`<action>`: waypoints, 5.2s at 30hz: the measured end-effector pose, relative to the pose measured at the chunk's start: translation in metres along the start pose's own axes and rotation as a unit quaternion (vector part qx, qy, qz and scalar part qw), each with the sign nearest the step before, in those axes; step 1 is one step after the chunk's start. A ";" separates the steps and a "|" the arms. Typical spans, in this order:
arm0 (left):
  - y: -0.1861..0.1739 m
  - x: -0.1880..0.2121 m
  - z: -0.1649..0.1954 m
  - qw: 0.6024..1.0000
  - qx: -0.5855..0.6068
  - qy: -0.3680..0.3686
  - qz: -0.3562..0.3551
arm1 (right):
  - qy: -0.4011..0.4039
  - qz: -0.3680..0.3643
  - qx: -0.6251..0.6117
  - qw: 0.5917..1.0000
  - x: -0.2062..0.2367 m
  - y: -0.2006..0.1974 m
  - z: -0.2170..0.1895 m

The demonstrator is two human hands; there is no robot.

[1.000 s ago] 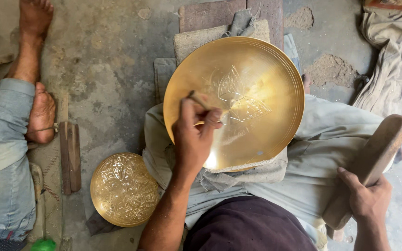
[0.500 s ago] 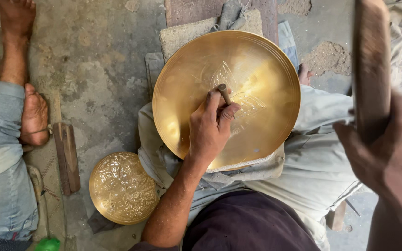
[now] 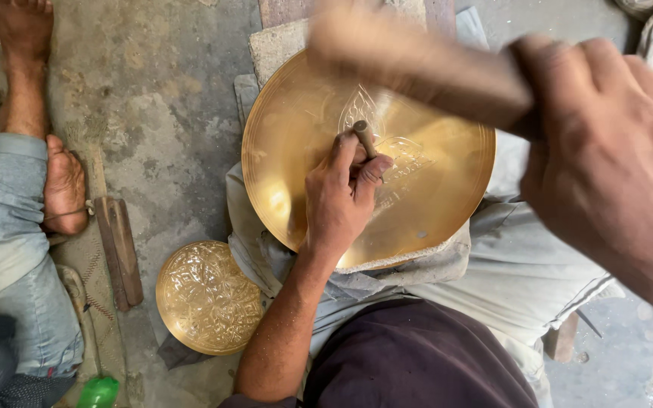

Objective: The person sits on the floor with a brass plate resting on their lap and engraves a floral pattern into it. They hold a small punch against the plate with one hand and strike it with a wooden mallet held in the other hand, repositioning the punch repeatedly to work across the design.

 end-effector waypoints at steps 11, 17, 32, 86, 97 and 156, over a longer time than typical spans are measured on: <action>-0.001 0.008 0.005 0.994 -0.065 0.085 0.008 | 0.004 0.036 -0.144 0.989 0.024 0.014 0.027; 0.005 0.005 -0.003 0.993 -0.101 0.060 -0.028 | 0.031 -0.078 0.094 0.992 0.024 0.026 0.030; 0.009 -0.012 0.012 0.977 -0.071 0.141 -0.140 | 0.054 -0.010 -0.072 0.996 0.064 0.052 0.069; 0.016 -0.007 0.013 0.943 -0.087 0.201 -0.251 | 0.204 0.037 -0.211 0.955 0.176 0.112 0.079; 0.016 0.000 0.003 0.946 -0.098 0.191 -0.243 | 0.199 -0.030 -0.138 0.970 0.176 0.124 0.092; -0.061 -0.013 -0.008 0.997 -0.027 0.051 -0.052 | 0.432 0.102 -0.358 0.822 0.221 0.117 0.093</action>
Point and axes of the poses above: each hand's wrist, its own x-axis away from the middle knuckle, its own y-axis out of the palm, z = x × y, the point moved 7 cm from there along -x, towards the middle knuckle, and after that the axes turned 8 degrees about -x, right-handed, at the moved point
